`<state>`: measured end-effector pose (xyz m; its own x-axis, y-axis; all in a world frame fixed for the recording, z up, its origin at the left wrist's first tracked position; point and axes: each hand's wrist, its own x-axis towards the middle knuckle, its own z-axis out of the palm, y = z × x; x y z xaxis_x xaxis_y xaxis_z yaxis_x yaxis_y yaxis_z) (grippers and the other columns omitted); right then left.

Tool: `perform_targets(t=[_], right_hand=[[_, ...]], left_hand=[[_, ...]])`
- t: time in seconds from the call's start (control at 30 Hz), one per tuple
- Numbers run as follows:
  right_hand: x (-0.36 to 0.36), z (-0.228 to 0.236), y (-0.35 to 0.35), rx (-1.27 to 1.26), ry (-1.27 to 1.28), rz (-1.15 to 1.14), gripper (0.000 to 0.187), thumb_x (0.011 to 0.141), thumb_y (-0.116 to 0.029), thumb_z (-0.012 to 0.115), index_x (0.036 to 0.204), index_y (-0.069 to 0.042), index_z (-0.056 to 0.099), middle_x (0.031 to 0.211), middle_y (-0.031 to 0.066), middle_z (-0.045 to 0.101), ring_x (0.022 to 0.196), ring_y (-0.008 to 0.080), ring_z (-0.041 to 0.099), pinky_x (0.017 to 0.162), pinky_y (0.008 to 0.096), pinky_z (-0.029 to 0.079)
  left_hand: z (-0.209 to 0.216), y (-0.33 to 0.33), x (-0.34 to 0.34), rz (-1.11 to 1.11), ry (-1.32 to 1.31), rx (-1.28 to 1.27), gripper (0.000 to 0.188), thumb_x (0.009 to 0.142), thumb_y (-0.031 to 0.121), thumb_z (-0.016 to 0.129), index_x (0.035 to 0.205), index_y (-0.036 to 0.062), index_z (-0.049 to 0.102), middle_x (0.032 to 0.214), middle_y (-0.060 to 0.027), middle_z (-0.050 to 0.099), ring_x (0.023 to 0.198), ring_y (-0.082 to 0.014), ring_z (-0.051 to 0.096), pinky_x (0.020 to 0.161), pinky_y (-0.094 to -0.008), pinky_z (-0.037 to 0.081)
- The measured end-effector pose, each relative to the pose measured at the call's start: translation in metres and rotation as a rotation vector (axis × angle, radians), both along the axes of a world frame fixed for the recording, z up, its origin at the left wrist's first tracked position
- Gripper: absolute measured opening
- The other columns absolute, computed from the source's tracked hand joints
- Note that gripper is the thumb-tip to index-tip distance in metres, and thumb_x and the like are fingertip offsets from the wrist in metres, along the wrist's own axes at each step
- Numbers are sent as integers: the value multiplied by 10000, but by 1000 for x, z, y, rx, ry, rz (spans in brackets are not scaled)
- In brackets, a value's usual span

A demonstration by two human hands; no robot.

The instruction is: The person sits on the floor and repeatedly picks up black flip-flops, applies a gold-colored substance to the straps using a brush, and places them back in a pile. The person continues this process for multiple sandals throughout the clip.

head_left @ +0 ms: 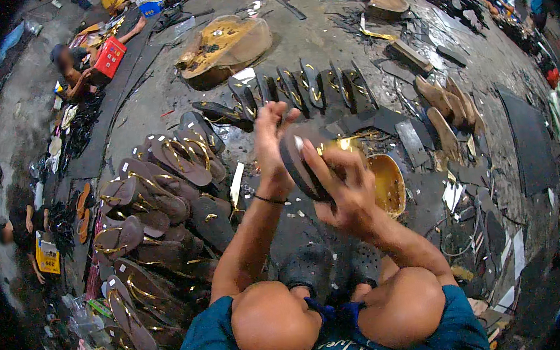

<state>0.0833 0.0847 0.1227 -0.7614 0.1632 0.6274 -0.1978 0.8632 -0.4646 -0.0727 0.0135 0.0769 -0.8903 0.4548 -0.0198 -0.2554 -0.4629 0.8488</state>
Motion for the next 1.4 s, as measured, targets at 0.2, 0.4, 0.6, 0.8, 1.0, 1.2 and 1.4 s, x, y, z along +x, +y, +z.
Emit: perform_targets(t=[0.2,0.4,0.6,0.8,1.0,1.2,1.4], right_hand=[[25,-30,1,-1,-151,77,907,523,-74,712,1394,-151,472,1116,102,533,1006,275,570,822,366,528],[3,-8,-6,258,39,-9,745,591,-47,665,1325,-115,557,1063,47,501,912,219,581,727,346,521],[30,-40,-5,263,57,136,625,740,-166,602,1355,-254,533,1062,-29,540,759,101,594,590,244,527],[15,-49,-22,606,54,-125,601,771,-212,552,1370,-243,518,1072,-56,552,763,88,587,575,242,512],[9,-21,-8,241,64,-30,660,651,-153,667,1307,-159,589,1055,14,516,853,164,593,675,293,523],[29,-50,-19,320,26,29,648,673,-167,672,1314,-200,582,1024,-21,523,863,133,581,663,268,516],[4,-43,-9,363,61,-148,591,745,-131,618,1327,-217,565,1067,-9,528,869,116,596,653,254,535]], left_hand=[[37,24,18,-162,-373,278,597,918,616,438,1270,134,461,1258,-48,508,1158,-236,525,910,-398,418],[-3,9,14,-269,-247,279,424,1004,410,416,1299,105,417,1264,-55,492,1195,-233,506,912,-382,426],[29,17,0,50,-287,80,468,942,504,485,1219,126,476,1215,-9,531,1115,-172,545,811,-303,386],[3,31,12,257,18,-265,366,874,147,629,1205,68,494,1111,-15,555,978,-99,512,771,-218,391],[-21,16,9,128,-203,-147,307,903,218,613,1175,127,504,1088,19,554,909,-100,558,687,-236,426],[22,14,0,116,-450,73,355,939,377,508,1206,144,490,1163,21,534,1084,-157,537,802,-298,384],[-5,12,23,-137,-53,31,465,963,381,507,1312,82,434,1281,-26,510,1180,-181,521,948,-342,415]])
